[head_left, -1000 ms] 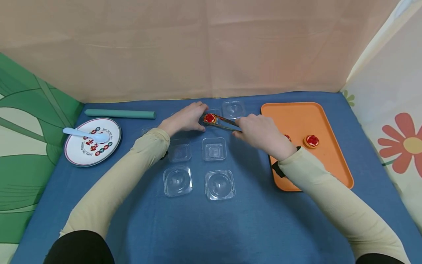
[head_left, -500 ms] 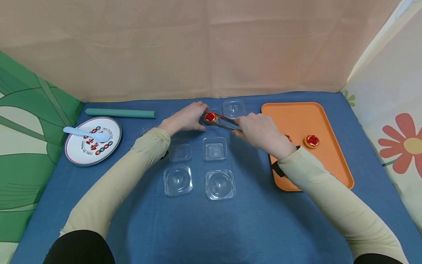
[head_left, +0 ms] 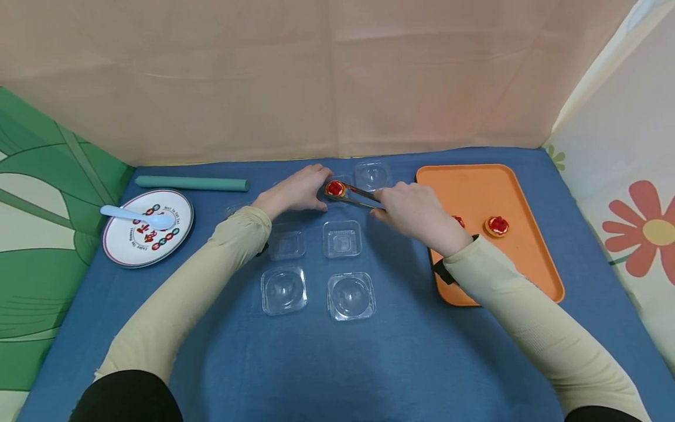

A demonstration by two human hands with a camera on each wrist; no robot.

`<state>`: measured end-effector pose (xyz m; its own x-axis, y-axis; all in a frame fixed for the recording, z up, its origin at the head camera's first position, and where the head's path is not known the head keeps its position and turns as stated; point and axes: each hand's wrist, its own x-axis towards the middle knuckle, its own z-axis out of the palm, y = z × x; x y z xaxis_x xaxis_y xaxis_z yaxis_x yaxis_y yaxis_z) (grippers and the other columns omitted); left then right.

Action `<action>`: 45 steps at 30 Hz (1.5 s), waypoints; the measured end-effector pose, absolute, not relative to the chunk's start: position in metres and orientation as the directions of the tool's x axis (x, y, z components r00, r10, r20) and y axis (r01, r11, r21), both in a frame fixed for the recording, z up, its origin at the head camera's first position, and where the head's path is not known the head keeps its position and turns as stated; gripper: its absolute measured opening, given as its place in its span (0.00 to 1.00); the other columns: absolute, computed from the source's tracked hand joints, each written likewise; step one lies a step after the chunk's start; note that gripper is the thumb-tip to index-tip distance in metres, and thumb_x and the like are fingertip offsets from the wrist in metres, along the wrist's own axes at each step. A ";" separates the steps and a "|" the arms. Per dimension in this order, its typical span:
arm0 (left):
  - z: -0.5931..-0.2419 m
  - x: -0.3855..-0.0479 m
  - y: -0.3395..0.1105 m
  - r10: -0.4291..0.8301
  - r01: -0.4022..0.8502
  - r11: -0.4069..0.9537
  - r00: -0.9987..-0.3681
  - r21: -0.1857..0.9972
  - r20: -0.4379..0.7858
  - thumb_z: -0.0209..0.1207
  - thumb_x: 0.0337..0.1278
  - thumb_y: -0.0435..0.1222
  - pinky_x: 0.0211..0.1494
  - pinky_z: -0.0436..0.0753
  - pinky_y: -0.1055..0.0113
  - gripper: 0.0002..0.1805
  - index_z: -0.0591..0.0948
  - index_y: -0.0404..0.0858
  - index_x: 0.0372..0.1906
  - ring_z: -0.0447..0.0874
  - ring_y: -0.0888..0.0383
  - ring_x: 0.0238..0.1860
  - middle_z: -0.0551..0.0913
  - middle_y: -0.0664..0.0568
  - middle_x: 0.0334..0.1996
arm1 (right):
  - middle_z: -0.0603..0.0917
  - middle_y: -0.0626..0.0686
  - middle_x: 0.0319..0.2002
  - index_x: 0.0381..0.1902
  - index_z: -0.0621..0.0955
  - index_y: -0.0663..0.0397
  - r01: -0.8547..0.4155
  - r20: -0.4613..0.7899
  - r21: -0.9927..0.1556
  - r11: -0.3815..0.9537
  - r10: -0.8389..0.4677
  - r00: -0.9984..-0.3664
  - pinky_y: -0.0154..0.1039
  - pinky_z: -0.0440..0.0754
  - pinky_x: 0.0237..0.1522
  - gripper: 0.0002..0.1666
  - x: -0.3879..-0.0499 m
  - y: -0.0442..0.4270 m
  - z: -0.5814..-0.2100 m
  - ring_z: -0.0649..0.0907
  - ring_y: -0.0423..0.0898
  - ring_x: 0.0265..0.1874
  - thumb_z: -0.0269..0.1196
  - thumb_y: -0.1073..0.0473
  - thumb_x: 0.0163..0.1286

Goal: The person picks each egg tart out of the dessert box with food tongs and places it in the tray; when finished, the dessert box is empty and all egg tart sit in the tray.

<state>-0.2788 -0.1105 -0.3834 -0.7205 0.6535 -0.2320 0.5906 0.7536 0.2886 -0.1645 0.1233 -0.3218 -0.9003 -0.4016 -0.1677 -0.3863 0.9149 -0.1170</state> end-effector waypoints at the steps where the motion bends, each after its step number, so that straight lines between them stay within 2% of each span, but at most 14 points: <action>1: -0.384 -0.279 -0.111 0.653 0.590 0.754 -0.721 0.289 -0.232 0.78 0.60 0.39 0.75 0.73 0.48 0.43 0.71 0.25 0.74 0.74 0.38 0.69 0.76 0.33 0.66 | 0.74 0.50 0.21 0.55 0.87 0.60 -0.388 -0.166 -0.118 0.914 -0.404 -0.900 0.35 0.64 0.17 0.19 -0.164 0.124 -0.322 0.72 0.46 0.17 0.70 0.51 0.78; 27: -0.382 -0.277 -0.112 0.644 0.581 0.761 -0.728 0.287 -0.233 0.78 0.61 0.38 0.74 0.74 0.48 0.42 0.71 0.26 0.74 0.74 0.39 0.69 0.76 0.34 0.67 | 0.71 0.50 0.18 0.52 0.87 0.61 -0.439 -0.099 -0.174 0.882 -0.459 -0.883 0.35 0.64 0.15 0.18 -0.163 0.133 -0.331 0.72 0.46 0.15 0.71 0.52 0.77; 41: -0.383 -0.279 -0.109 0.641 0.573 0.763 -0.729 0.300 -0.240 0.78 0.60 0.38 0.74 0.74 0.49 0.42 0.71 0.26 0.74 0.75 0.40 0.68 0.76 0.35 0.67 | 0.75 0.51 0.20 0.61 0.85 0.62 -0.424 -0.071 -0.197 0.884 -0.444 -0.893 0.38 0.68 0.16 0.23 -0.154 0.143 -0.325 0.74 0.48 0.17 0.69 0.52 0.78; 45: -0.382 -0.280 -0.109 0.640 0.573 0.765 -0.729 0.293 -0.242 0.78 0.61 0.38 0.75 0.73 0.48 0.42 0.71 0.26 0.74 0.74 0.40 0.69 0.75 0.35 0.68 | 0.74 0.50 0.18 0.55 0.85 0.61 -0.428 -0.043 -0.182 0.885 -0.442 -0.896 0.38 0.66 0.15 0.18 -0.144 0.145 -0.320 0.72 0.48 0.15 0.70 0.53 0.77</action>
